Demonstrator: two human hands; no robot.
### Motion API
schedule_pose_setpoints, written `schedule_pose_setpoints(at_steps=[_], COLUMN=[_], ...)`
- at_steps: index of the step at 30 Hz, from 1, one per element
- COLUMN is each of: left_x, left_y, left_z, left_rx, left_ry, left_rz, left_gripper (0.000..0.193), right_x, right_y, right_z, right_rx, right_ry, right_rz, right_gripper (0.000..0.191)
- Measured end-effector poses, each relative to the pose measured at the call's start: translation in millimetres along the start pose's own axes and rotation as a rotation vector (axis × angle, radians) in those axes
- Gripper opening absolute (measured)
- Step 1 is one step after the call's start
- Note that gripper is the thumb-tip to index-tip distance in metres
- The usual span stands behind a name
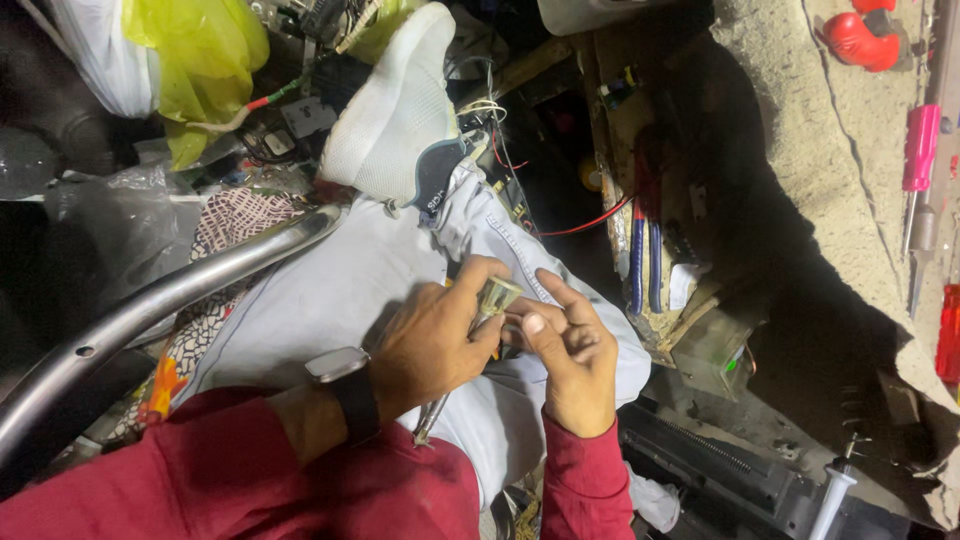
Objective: The person sits on the floor of a cluttered repair workshop and works on a small metal plunger-like component, fitting a rubber cup onto a metal shaft and pressing it against a rod to seat it. They briefly answer a phone call, then continue fitting the part and finally wipe it with a tissue.
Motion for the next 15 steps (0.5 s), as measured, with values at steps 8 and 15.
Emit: schedule_pose_setpoints(at_steps=[8, 15], left_x=[5.3, 8.2], left_y=[-8.5, -13.0], left_z=[5.8, 10.6], left_rx=[-0.078, -0.229], left_ry=[0.161, 0.205], left_rz=[0.129, 0.169], left_gripper=[0.04, 0.038], right_x=[-23.5, -47.8], right_y=[-14.9, 2.7], right_z=[5.5, -5.2], right_rx=[0.081, 0.224], right_ry=[-0.143, -0.218], right_rz=[0.031, 0.278], right_gripper=[0.04, 0.028])
Point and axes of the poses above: each hand's wrist, its own x-axis towards the middle knuckle, its own z-axis out of the back of the hand, y = z × x, the point moved 2 cm from there along x, towards the middle knuckle, and after that the axes turned 2 degrees about z, right-handed, at the moved point
